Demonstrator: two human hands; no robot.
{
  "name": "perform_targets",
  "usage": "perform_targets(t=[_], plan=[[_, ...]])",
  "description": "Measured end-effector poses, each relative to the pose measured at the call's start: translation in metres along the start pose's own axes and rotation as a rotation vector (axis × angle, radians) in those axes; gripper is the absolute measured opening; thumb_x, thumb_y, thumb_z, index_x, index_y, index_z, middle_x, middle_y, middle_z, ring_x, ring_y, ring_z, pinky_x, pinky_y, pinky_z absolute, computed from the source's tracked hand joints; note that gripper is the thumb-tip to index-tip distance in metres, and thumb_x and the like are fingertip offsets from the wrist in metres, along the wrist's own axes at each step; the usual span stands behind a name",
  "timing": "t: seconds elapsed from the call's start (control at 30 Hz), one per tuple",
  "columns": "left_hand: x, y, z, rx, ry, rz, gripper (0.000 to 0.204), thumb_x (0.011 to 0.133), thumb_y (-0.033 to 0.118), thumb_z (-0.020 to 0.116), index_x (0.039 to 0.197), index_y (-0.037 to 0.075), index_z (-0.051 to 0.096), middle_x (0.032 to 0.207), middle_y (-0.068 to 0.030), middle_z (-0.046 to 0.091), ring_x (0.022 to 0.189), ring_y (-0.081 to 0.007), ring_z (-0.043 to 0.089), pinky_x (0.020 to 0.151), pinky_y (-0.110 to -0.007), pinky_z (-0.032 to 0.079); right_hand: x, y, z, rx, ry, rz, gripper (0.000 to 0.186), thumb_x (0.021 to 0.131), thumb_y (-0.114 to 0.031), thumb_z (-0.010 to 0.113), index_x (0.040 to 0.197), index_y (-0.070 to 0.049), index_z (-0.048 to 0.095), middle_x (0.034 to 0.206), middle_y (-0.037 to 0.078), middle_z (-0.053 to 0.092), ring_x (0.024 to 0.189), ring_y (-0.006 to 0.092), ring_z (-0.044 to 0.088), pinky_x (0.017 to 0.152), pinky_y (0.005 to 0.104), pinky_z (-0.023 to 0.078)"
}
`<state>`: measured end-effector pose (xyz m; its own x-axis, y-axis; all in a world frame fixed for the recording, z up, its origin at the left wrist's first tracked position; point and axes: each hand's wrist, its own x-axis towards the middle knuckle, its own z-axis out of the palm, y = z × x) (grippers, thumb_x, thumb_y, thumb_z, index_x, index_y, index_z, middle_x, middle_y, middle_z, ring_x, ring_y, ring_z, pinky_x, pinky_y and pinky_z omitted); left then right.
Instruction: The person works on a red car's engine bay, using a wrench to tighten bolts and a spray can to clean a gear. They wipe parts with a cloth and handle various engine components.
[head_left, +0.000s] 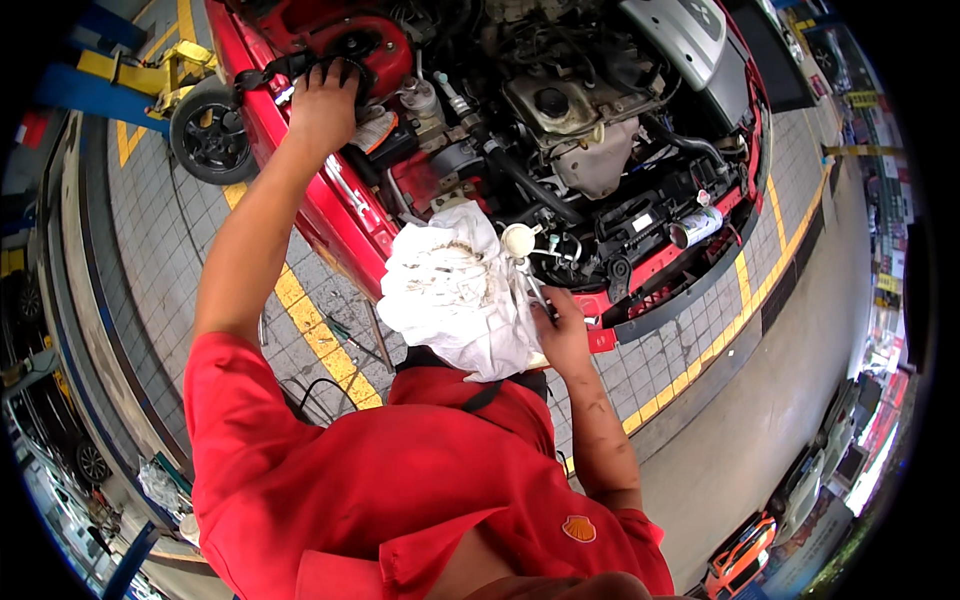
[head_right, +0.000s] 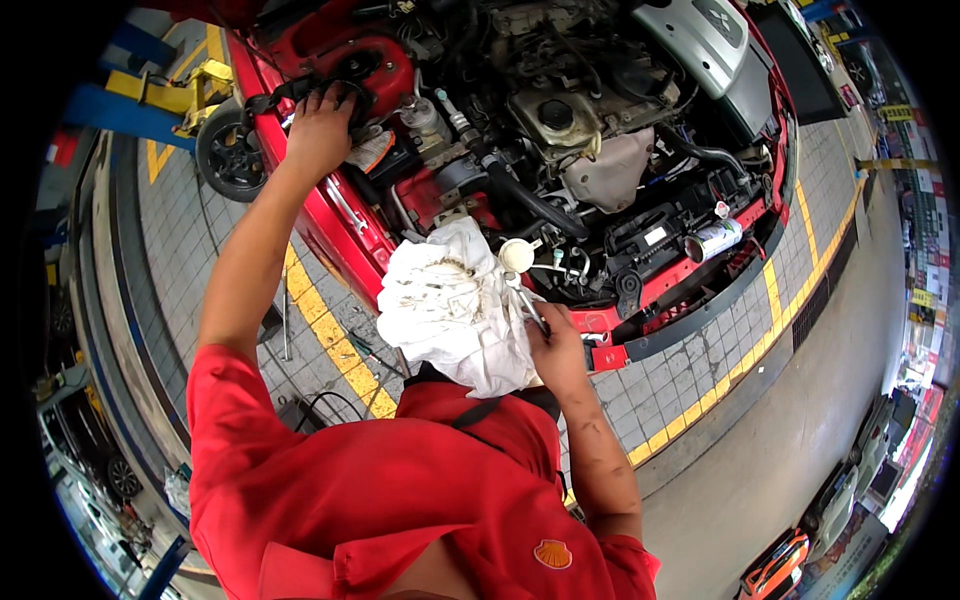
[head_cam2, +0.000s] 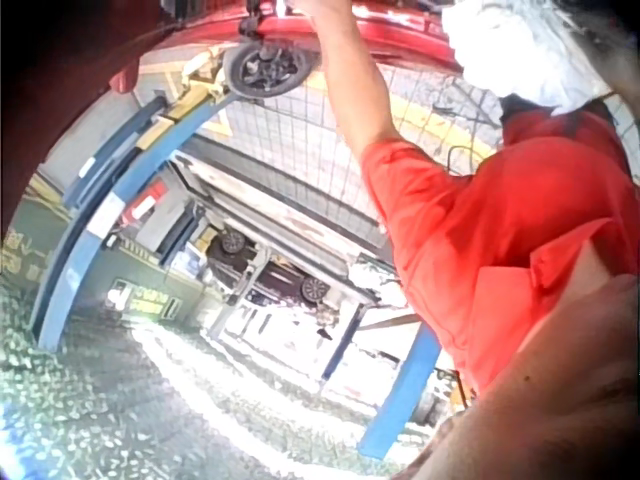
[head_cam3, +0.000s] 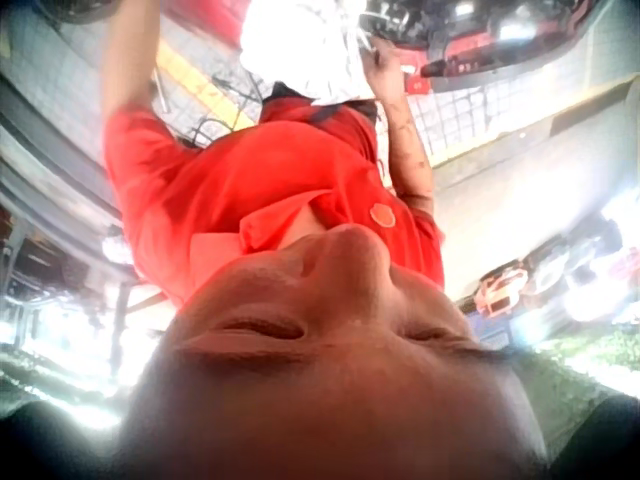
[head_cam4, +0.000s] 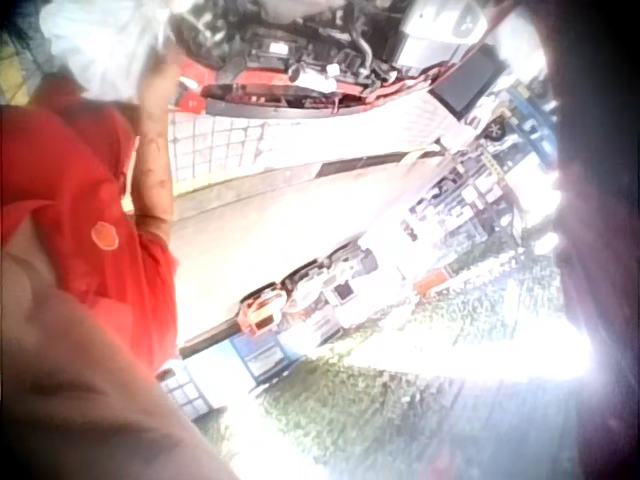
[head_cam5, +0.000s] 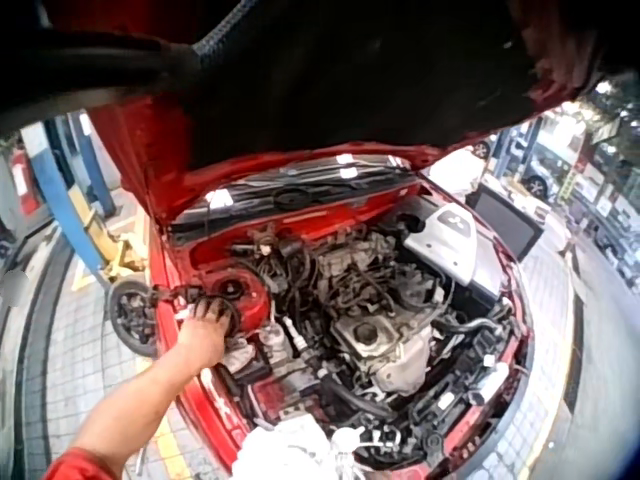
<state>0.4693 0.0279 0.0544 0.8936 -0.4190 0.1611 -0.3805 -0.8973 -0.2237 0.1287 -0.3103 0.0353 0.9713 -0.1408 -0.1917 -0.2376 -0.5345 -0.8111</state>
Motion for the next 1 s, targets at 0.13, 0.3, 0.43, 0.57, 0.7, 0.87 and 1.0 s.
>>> perform_targets(t=[0.13, 0.3, 0.43, 0.57, 0.7, 0.87, 1.0], plan=[[-0.051, 0.080, -0.058, -0.539, 0.046, 0.162, 0.055, 0.089, 0.033, 0.072, 0.135, 0.006, 0.058, 0.138, -0.0231, 0.055, 0.126, -0.0424, 0.053, 0.106, -0.048, 0.044, -0.021, 0.014, -0.014, 0.153, 0.104, 0.211, 0.024, 0.094, -0.006, 0.068, 0.117, 0.000, 0.065, 0.093, 0.007, 0.065, 0.078, 0.0139, 0.059, 0.071, 0.0282, 0.048], [-0.186, 0.199, -0.107, -0.774, -0.264, 0.377, 0.087, 0.077, 0.058, 0.076, 0.149, 0.017, 0.049, 0.157, -0.0154, 0.039, 0.151, -0.0405, 0.024, 0.122, -0.064, 0.015, 0.012, 0.032, -0.071, 0.222, 0.288, 0.242, 0.025, 0.095, -0.007, 0.065, 0.120, 0.001, 0.066, 0.076, -0.006, 0.052, 0.067, 0.0058, 0.046, 0.062, 0.0222, 0.040], [-0.228, 0.259, -0.061, -0.684, -0.126, 0.247, 0.068, 0.080, 0.046, 0.077, 0.141, 0.023, 0.058, 0.149, -0.0073, 0.050, 0.146, -0.0324, 0.036, 0.117, -0.058, 0.025, 0.139, 0.037, -0.148, -0.032, 0.367, 0.025, 0.021, 0.093, -0.009, 0.064, 0.112, -0.001, 0.068, 0.081, 0.007, 0.064, 0.073, 0.0158, 0.058, 0.068, 0.0300, 0.048], [-0.240, 0.274, -0.023, -0.775, 0.100, 0.162, 0.048, 0.070, 0.019, 0.078, 0.117, 0.017, 0.072, 0.125, -0.0030, 0.066, 0.126, -0.0246, 0.057, 0.108, -0.049, 0.038, 0.305, 0.058, -0.181, -0.517, 0.367, -0.274, 0.025, 0.088, -0.014, 0.064, 0.111, -0.008, 0.070, 0.103, 0.021, 0.070, 0.094, 0.0382, 0.068, 0.082, 0.0475, 0.054], [-0.259, 0.257, -0.061, -1.117, 0.213, -0.223, 0.032, 0.078, 0.009, 0.074, 0.109, 0.003, 0.068, 0.113, -0.0150, 0.067, 0.111, -0.0299, 0.063, 0.096, -0.048, 0.050, 0.388, 0.060, -0.176, -0.845, 0.287, -0.099, 0.031, 0.090, -0.013, 0.054, 0.116, -0.012, 0.069, 0.115, 0.021, 0.069, 0.110, 0.0405, 0.067, 0.092, 0.0504, 0.055], [-0.387, 0.205, -0.093, -1.364, 0.337, -1.096, 0.042, 0.084, 0.015, 0.073, 0.121, 0.002, 0.059, 0.123, -0.0173, 0.060, 0.117, -0.0316, 0.058, 0.101, -0.046, 0.046, 0.412, 0.070, -0.153, -0.862, 0.286, -0.179, 0.027, 0.089, -0.016, 0.055, 0.111, -0.012, 0.070, 0.117, 0.019, 0.069, 0.107, 0.0400, 0.067, 0.088, 0.0506, 0.055], [-0.457, 0.186, -0.114, -1.321, 0.397, -1.376, 0.052, 0.085, 0.020, 0.073, 0.130, 0.003, 0.053, 0.131, -0.0172, 0.055, 0.123, -0.0322, 0.053, 0.106, -0.045, 0.042, 0.408, 0.088, -0.165, -0.834, 0.302, -0.238, 0.026, 0.090, -0.024, 0.059, 0.110, -0.011, 0.070, 0.110, 0.018, 0.070, 0.106, 0.0410, 0.066, 0.088, 0.0536, 0.054]])
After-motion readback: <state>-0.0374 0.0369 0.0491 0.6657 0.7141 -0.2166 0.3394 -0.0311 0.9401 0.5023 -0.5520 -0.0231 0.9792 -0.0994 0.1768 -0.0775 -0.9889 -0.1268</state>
